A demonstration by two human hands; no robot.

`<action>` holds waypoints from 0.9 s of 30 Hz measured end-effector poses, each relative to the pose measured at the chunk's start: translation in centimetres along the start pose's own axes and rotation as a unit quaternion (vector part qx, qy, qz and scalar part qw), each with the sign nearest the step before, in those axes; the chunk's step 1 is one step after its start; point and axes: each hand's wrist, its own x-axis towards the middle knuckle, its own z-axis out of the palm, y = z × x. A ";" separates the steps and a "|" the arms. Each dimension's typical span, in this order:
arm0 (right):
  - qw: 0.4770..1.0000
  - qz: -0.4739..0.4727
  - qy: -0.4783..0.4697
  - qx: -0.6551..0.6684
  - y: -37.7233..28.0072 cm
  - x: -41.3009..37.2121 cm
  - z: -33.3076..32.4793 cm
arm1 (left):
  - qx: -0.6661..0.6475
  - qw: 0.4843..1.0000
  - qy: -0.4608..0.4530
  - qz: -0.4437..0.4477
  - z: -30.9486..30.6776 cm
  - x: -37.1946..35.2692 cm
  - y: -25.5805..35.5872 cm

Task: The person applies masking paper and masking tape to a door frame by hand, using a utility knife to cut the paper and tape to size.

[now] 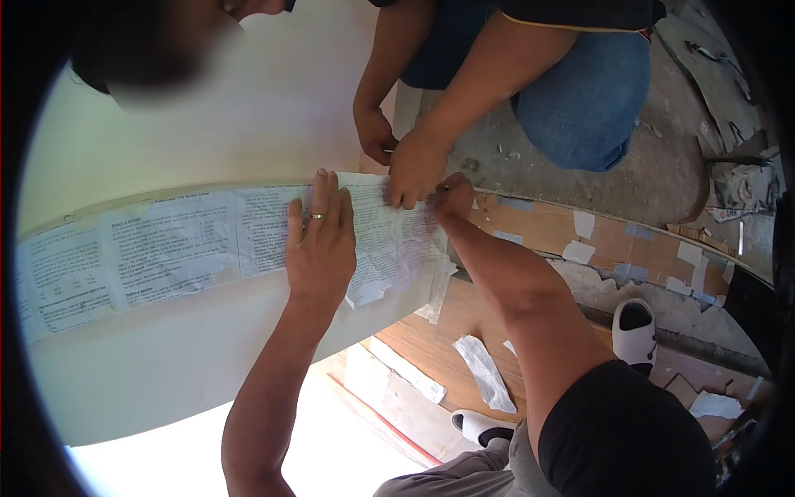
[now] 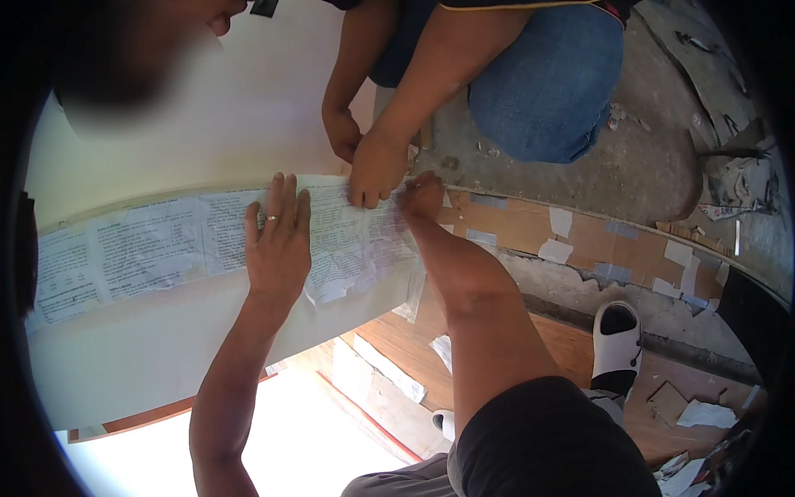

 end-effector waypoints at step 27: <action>0.912 -0.277 -0.205 -0.223 -3.4 -3.1 -9.0 | -0.042 0.995 -0.051 -0.074 -0.7 -0.6 1.3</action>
